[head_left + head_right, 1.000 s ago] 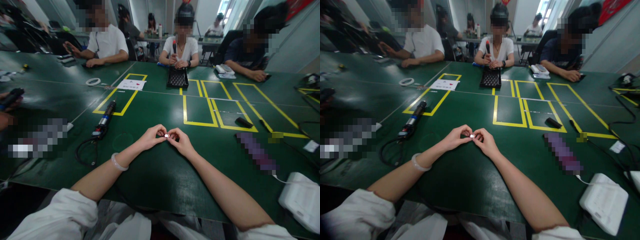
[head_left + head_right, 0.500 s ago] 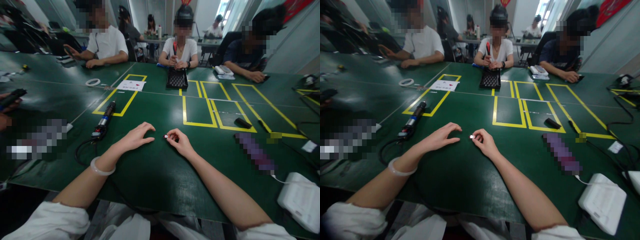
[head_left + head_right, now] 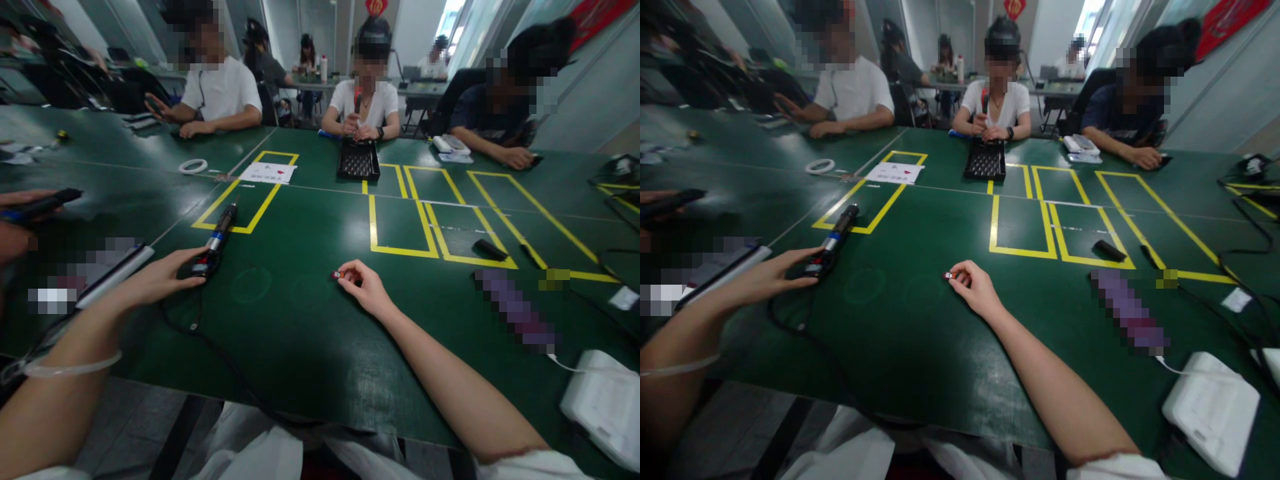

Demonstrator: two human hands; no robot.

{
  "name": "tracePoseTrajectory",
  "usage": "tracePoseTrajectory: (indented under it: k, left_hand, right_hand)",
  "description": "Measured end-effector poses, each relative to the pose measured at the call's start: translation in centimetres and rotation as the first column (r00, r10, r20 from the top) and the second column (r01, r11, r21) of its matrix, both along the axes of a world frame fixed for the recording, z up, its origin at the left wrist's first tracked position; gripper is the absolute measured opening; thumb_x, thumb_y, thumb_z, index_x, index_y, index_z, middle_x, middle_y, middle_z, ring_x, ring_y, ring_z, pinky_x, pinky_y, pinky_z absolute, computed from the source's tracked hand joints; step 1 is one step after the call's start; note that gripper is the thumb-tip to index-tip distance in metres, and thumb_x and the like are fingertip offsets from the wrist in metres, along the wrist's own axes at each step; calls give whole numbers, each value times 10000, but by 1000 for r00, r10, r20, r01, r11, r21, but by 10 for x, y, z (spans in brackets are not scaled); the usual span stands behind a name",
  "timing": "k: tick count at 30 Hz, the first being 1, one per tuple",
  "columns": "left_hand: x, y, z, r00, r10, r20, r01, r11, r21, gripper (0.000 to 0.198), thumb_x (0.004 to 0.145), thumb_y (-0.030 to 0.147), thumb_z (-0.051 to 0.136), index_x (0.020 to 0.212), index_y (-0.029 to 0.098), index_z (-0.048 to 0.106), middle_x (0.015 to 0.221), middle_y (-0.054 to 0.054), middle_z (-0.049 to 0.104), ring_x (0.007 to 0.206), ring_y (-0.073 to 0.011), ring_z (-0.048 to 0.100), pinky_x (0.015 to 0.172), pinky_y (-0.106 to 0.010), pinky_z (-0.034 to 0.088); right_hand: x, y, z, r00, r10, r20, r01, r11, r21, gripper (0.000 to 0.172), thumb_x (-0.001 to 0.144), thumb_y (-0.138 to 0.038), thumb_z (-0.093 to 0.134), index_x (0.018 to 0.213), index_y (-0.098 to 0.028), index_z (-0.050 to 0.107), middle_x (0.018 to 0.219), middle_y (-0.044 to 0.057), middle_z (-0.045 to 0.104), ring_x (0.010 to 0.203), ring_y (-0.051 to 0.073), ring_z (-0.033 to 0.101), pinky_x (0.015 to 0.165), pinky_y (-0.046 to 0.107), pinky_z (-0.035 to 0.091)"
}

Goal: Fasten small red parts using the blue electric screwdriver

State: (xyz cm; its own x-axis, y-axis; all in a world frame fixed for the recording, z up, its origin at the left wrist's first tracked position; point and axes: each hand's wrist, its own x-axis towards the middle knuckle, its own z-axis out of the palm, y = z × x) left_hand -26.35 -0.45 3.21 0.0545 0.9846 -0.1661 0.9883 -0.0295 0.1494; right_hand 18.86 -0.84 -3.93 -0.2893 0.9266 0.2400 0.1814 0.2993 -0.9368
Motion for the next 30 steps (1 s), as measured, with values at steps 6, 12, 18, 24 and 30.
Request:
tracePoseTrajectory:
  k: [6,12,18,24,30]
  left_hand:
    - [-6,11,2,985,-149,82,155,985,-75,1079,685,897,362,1464,150,363,1491,-93,390,1321,-219,397,1131,-315,251]
    - [12,18,-1,992,-125,18,126,990,-68,826,805,601,522,1485,169,339,1364,-94,503,1184,-222,494,1057,-321,347]
    - [68,14,-4,992,-117,-48,116,993,-20,801,801,513,528,1481,126,361,1371,-167,478,1233,-297,500,1051,-371,376]
    - [142,3,-4,978,-208,-12,208,977,34,750,819,486,535,1482,192,347,1355,-144,487,1186,-287,544,987,-382,447]
    - [213,-6,-6,941,-337,8,335,937,96,792,834,436,568,1512,188,242,1361,-149,480,1188,-297,533,960,-392,467]
  right_hand:
    - [0,0,-1,1000,-3,-4,3,1000,-7,163,828,-267,633,966,-187,597,769,-1,585,642,122,524,608,256,432]
    - [0,0,-2,1000,7,3,-7,1000,4,157,834,-258,634,970,-188,600,766,-5,588,636,120,526,607,253,433]
    - [-1,-1,-1,1000,0,12,0,1000,13,146,836,-252,632,964,-187,602,771,-2,593,641,122,531,604,252,435]
    - [1,0,-2,999,-1,33,0,999,34,147,842,-253,627,976,-195,608,798,3,605,660,126,547,619,257,448]
    - [1,1,-2,996,-66,61,61,995,75,131,838,-235,619,961,-191,608,830,18,624,711,143,576,670,277,462]
